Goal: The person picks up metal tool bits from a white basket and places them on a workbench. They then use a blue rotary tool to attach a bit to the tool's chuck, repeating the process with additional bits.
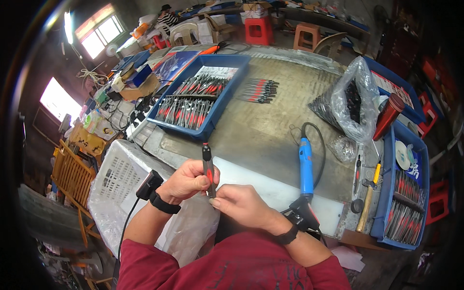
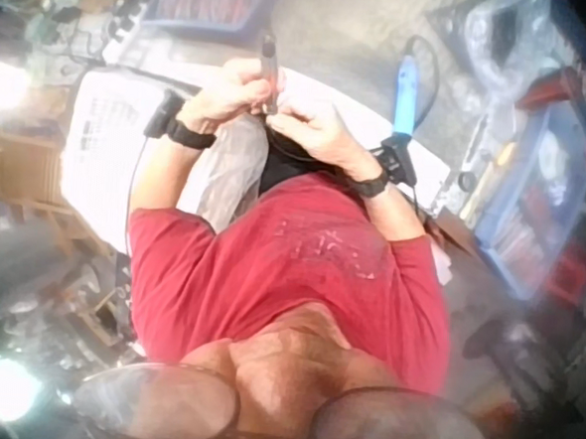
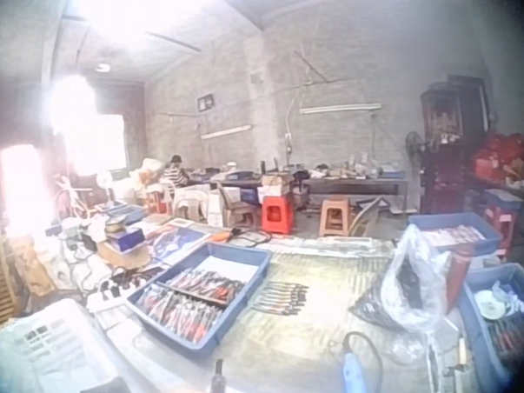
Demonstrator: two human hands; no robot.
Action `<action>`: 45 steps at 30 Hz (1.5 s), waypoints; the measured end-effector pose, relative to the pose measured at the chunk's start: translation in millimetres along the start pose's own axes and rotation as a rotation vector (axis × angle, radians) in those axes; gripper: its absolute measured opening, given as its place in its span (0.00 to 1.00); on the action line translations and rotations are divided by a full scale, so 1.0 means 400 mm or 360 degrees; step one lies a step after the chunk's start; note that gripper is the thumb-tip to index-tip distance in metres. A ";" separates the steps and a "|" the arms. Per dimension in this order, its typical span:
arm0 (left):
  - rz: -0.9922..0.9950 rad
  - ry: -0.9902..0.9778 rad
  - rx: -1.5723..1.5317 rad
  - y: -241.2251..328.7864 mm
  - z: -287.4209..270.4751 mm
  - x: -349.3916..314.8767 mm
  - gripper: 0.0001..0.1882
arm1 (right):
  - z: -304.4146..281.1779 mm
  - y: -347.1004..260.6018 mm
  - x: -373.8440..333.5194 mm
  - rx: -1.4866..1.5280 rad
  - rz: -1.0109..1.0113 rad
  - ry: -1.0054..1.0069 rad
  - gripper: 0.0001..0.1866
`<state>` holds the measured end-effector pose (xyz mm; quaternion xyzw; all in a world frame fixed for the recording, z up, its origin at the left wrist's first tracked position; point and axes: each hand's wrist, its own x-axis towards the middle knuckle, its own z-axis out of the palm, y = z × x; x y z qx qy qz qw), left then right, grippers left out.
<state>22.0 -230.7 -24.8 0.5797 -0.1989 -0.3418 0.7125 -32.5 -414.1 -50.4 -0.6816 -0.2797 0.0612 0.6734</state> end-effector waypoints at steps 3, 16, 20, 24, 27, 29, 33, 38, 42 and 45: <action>0.0005 0.0164 0.0108 0.012 0.008 -0.023 0.13 | 0.003 0.001 0.005 -0.0129 -0.0025 0.0037 0.08; 0.0369 0.1041 0.0368 0.138 -0.227 -0.302 0.11 | -0.085 0.004 -0.005 -0.0096 0.0189 0.0599 0.07; 0.0295 0.1288 0.0319 0.100 -0.270 -0.365 0.14 | -0.089 0.018 0.022 0.0009 0.0109 0.0642 0.07; 0.0278 0.1410 0.0307 0.067 -0.309 -0.403 0.14 | -0.084 0.027 0.041 0.0043 0.0074 0.0625 0.09; 0.0270 0.1436 0.0240 0.048 -0.340 -0.427 0.12 | -0.076 0.034 0.049 0.0044 0.0063 0.0622 0.09; 0.0275 0.1442 0.0178 0.033 -0.359 -0.434 0.11 | -0.073 0.039 0.055 0.0055 0.0059 0.0639 0.10; 0.0247 0.1534 0.0130 0.007 -0.387 -0.445 0.11 | -0.069 0.053 0.061 0.0036 0.0072 0.0635 0.09; 0.0286 0.1529 0.0068 -0.014 -0.402 -0.460 0.11 | -0.065 0.069 0.070 0.0066 0.0062 0.0593 0.08; 0.0319 0.1520 0.0052 -0.021 -0.410 -0.473 0.11 | -0.057 0.078 0.077 0.0068 0.0083 0.0569 0.08; 0.0305 0.1534 0.0052 -0.026 -0.413 -0.481 0.10 | -0.054 0.082 0.082 0.0079 0.0068 0.0537 0.08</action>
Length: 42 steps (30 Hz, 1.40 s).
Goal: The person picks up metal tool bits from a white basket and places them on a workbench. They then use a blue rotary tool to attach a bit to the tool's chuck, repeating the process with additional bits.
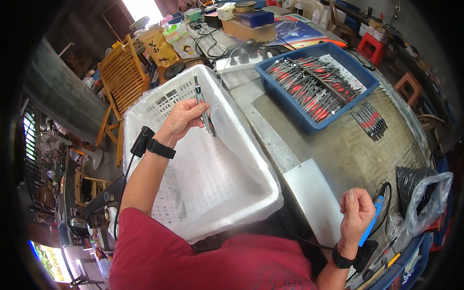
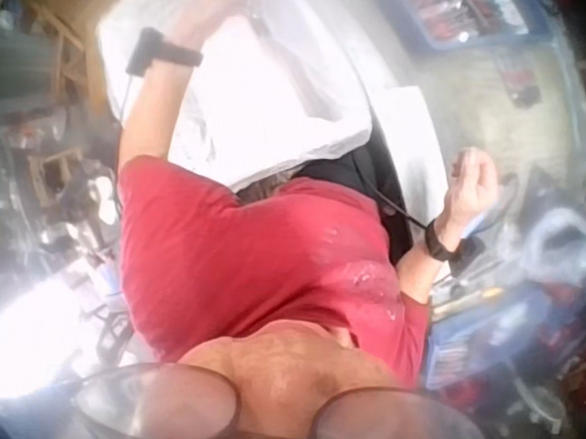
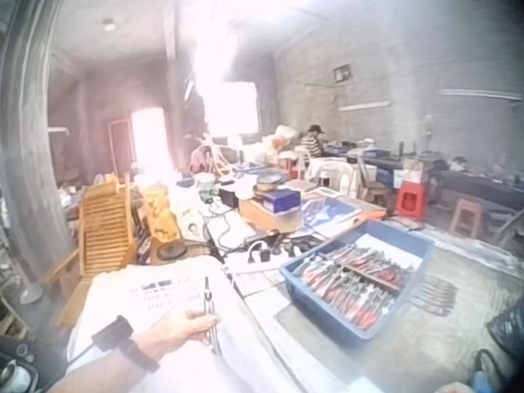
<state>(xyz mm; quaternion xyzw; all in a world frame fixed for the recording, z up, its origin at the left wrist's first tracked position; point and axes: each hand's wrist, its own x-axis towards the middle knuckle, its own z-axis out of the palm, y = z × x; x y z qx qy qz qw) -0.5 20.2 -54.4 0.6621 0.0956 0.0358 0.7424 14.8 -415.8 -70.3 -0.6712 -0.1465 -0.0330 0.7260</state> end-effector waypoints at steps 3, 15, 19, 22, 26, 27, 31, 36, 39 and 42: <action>-0.0005 0.0019 0.0006 -0.004 -0.005 0.001 0.10 | 0.004 0.003 0.001 -0.0019 0.0004 -0.0002 0.08; 0.0064 -0.0097 -0.0075 -0.011 -0.008 0.002 0.10 | 0.014 0.008 0.003 -0.0018 0.0031 -0.0013 0.08; 0.0104 -0.0153 -0.0115 -0.014 -0.013 0.003 0.10 | 0.017 0.008 0.003 -0.0016 0.0044 -0.0015 0.08; 0.0074 -0.0152 -0.0044 -0.017 -0.016 0.002 0.11 | 0.017 0.008 0.004 -0.0019 0.0047 -0.0014 0.08; 0.0035 -0.0172 -0.0089 -0.023 -0.015 0.004 0.11 | 0.017 0.008 0.004 -0.0033 0.0045 -0.0024 0.08; 0.0034 -0.0183 -0.0100 -0.024 -0.016 0.005 0.11 | 0.017 0.008 0.004 -0.0032 0.0046 -0.0022 0.08; 0.0028 -0.0302 -0.0127 -0.026 -0.021 0.006 0.11 | 0.018 0.010 0.003 -0.0044 0.0043 -0.0018 0.08; 0.0051 -0.0354 -0.0180 -0.030 -0.026 0.006 0.11 | 0.019 0.013 0.004 -0.0055 0.0049 -0.0018 0.08; 0.0062 -0.0359 -0.0179 -0.038 -0.029 0.007 0.11 | 0.021 0.014 0.004 -0.0041 0.0054 -0.0015 0.08; 0.0062 -0.0363 -0.0152 -0.044 -0.032 0.007 0.13 | 0.024 0.015 0.005 -0.0027 0.0058 -0.0018 0.07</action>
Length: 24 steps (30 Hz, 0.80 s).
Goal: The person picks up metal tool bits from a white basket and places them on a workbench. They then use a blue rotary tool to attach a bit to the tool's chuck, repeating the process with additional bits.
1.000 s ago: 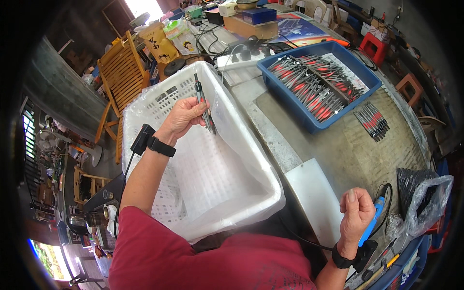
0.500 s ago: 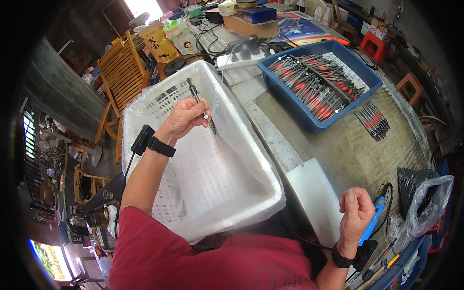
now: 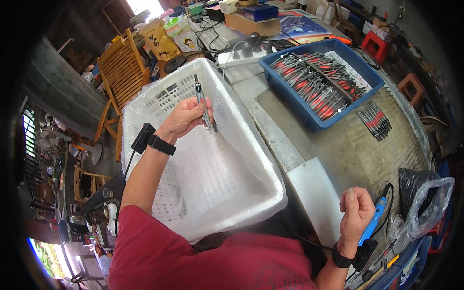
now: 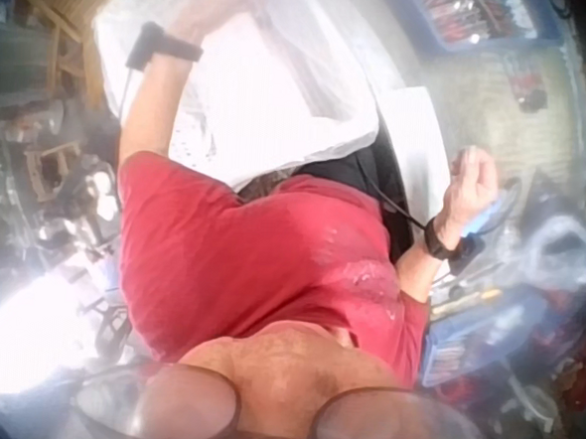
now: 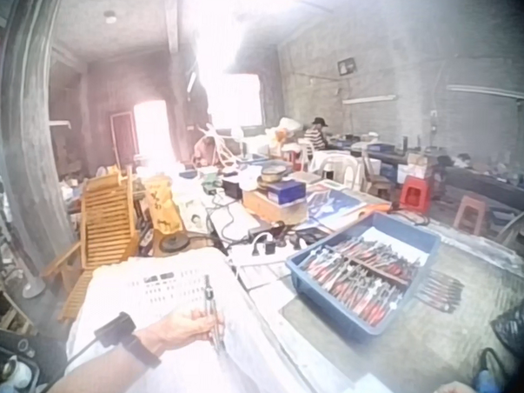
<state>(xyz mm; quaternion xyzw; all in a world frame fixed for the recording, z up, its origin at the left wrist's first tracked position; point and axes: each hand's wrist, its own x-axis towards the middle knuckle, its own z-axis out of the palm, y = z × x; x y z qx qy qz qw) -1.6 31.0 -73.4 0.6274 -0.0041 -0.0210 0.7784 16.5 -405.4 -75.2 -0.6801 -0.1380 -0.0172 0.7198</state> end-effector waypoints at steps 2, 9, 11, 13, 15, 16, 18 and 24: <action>0.0003 -0.0014 0.0005 -0.002 -0.001 0.000 0.14 | 0.001 -0.001 0.000 -0.0005 0.0005 -0.0004 0.07; 0.0020 -0.0060 0.0006 -0.004 0.002 0.003 0.14 | 0.002 -0.001 0.000 0.0002 0.0014 -0.0010 0.07; 0.0014 -0.0027 0.0055 -0.009 -0.006 0.004 0.14 | 0.002 0.000 0.000 0.0023 0.0007 -0.0022 0.07; 0.0006 0.0037 0.0122 -0.020 -0.026 0.010 0.14 | 0.002 0.001 -0.001 -0.0008 0.0006 -0.0012 0.07; -0.0013 0.0138 0.0132 -0.034 -0.062 0.015 0.13 | 0.001 0.001 -0.002 -0.0014 0.0010 -0.0004 0.07; -0.0016 0.0185 0.0135 -0.044 -0.085 0.018 0.13 | 0.000 0.001 -0.003 -0.0014 0.0016 0.0002 0.07; -0.0053 0.0416 0.0190 -0.077 -0.135 0.028 0.11 | -0.001 0.003 -0.003 -0.0008 0.0022 0.0016 0.07; -0.0312 0.1162 0.0413 -0.276 -0.267 0.076 0.09 | -0.006 0.011 -0.003 -0.0067 0.0021 0.0070 0.07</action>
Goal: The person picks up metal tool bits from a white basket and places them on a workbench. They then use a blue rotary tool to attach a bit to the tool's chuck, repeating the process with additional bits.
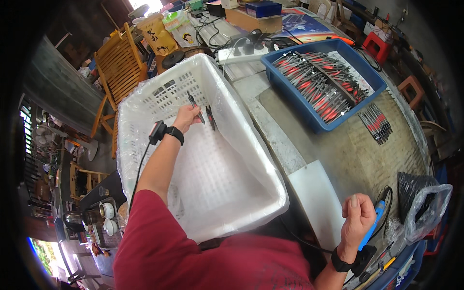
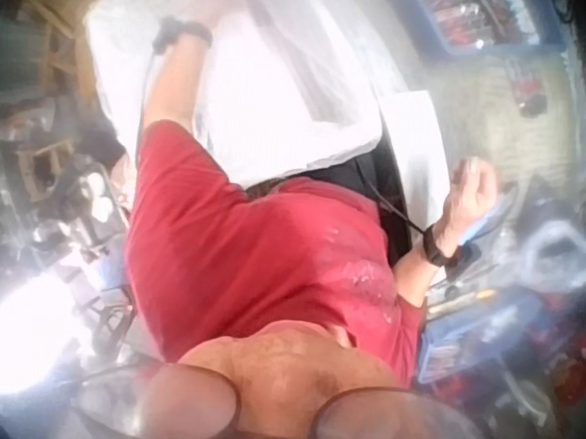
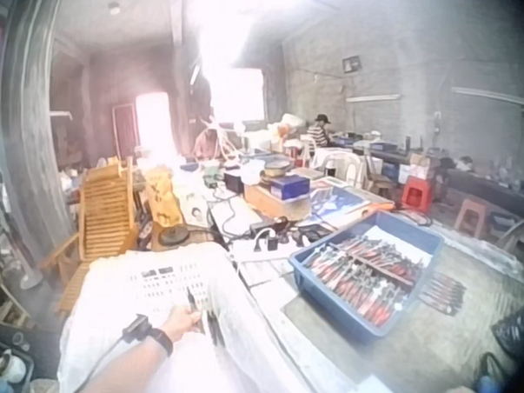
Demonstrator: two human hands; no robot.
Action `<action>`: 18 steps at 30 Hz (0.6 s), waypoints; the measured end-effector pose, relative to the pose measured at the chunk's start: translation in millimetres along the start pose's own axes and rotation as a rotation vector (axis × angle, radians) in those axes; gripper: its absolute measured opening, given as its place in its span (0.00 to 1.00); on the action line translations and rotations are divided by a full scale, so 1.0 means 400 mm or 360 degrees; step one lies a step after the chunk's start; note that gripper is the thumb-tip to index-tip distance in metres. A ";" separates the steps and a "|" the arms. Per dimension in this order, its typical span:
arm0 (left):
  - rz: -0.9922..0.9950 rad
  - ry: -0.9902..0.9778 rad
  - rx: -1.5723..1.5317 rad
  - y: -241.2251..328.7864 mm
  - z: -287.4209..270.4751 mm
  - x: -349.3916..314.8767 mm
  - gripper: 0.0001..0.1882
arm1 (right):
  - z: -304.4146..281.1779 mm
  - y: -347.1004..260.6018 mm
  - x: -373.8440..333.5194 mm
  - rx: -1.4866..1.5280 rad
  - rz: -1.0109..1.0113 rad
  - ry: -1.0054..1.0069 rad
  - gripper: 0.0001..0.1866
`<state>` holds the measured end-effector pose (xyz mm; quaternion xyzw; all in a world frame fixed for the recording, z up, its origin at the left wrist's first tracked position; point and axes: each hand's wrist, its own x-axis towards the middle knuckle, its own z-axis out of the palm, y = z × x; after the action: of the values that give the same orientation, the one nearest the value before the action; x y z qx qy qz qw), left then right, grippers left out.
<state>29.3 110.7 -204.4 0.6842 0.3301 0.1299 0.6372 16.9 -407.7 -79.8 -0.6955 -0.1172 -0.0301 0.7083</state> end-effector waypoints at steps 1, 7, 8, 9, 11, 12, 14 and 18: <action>-0.0054 0.0048 0.0053 -0.034 0.001 0.019 0.09 | -0.001 0.001 0.001 -0.0017 0.0005 0.0006 0.08; -0.0220 0.0256 0.0125 -0.188 0.041 0.097 0.07 | 0.007 0.007 0.011 -0.0115 0.0034 0.0009 0.08; -0.0221 0.0265 0.0110 -0.198 0.045 0.105 0.06 | 0.008 0.008 0.013 -0.0129 0.0033 0.0004 0.08; -0.0219 0.0280 0.0142 -0.204 0.048 0.110 0.07 | 0.010 0.009 0.014 -0.0142 0.0056 0.0012 0.08; -0.0247 0.0314 0.0208 -0.206 0.053 0.116 0.07 | 0.014 0.013 0.018 -0.0126 0.0062 0.0020 0.08; -0.0252 0.0347 0.0258 -0.203 0.057 0.119 0.08 | 0.016 0.016 0.020 -0.0147 0.0083 0.0034 0.08; -0.0260 0.0417 0.0359 -0.200 0.063 0.122 0.09 | 0.021 0.020 0.021 -0.0134 0.0089 0.0038 0.08; -0.0256 0.0533 0.0393 -0.222 0.068 0.138 0.09 | 0.026 0.025 0.022 -0.0160 0.0109 0.0034 0.07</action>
<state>61.3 120.6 -307.0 0.6974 0.4982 0.1490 0.4932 26.1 -396.1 -87.6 -0.7333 -0.0840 -0.0191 0.6744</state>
